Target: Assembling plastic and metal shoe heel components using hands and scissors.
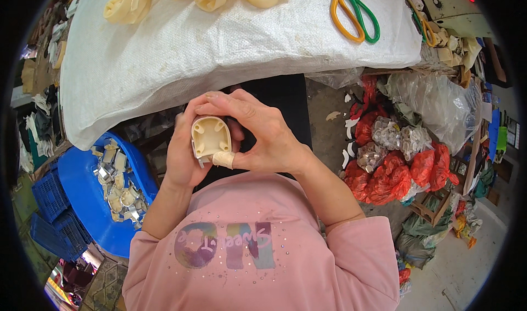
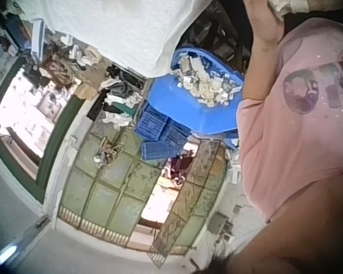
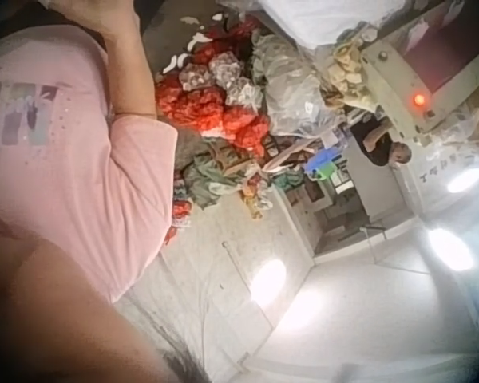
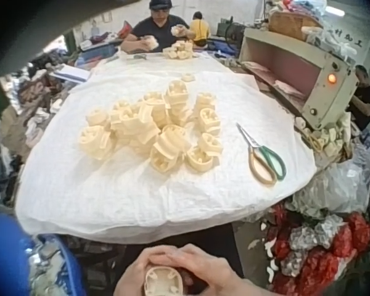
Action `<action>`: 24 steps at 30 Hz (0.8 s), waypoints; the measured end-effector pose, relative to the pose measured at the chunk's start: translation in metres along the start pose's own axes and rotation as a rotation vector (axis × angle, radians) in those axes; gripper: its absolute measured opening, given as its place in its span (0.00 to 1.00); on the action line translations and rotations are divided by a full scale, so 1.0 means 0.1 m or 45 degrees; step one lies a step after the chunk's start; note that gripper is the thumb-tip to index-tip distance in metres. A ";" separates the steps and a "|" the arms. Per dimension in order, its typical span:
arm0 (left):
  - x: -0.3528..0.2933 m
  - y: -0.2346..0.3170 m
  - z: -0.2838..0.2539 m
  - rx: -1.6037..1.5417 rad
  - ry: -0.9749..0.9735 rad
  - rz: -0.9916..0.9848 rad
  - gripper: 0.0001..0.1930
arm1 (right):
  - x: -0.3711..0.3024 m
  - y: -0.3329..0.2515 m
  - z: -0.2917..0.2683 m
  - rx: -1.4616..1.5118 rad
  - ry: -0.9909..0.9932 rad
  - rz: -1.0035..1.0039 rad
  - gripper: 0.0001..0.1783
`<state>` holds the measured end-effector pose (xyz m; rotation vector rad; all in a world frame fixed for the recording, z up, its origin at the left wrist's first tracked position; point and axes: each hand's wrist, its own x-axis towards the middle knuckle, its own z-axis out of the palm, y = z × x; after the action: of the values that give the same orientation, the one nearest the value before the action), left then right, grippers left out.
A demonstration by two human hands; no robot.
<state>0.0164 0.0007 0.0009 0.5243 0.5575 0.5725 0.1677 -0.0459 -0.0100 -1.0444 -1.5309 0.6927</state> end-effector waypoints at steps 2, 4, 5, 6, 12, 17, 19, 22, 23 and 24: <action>0.00 -0.05 -0.03 0.105 0.009 0.068 0.27 | -0.01 -0.03 0.00 -0.019 -0.037 0.083 0.44; -0.01 -0.09 -0.06 0.212 0.015 0.135 0.27 | -0.06 0.02 0.05 0.059 -0.018 0.126 0.44; -0.01 -0.11 -0.06 0.221 -0.004 0.147 0.27 | -0.08 0.04 0.07 0.137 0.001 0.169 0.44; -0.01 -0.13 -0.06 0.229 -0.022 0.158 0.28 | -0.07 0.03 0.06 0.136 0.003 0.170 0.44; 0.00 -0.11 0.10 0.152 0.084 0.145 0.36 | 0.00 0.01 0.09 0.392 0.079 0.503 0.18; 0.04 -0.13 0.09 0.107 0.003 0.160 0.42 | 0.13 0.14 0.03 0.953 0.016 0.920 0.10; 0.04 -0.14 0.10 0.143 0.100 0.195 0.42 | 0.10 0.19 0.02 1.053 -0.161 0.778 0.08; 0.05 -0.15 0.10 0.225 -0.002 0.317 0.38 | 0.04 0.17 0.15 0.901 -0.086 0.648 0.06; 0.05 -0.14 0.12 0.217 0.034 0.322 0.36 | 0.02 0.16 0.19 0.787 0.012 0.529 0.06; 0.04 -0.13 0.14 0.211 0.071 0.328 0.34 | 0.01 0.14 0.18 0.602 -0.028 0.477 0.08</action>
<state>0.0321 -0.0101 0.0023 0.7455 0.5978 0.7917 0.1537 -0.0374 -0.0258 -0.9622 -1.1137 1.2603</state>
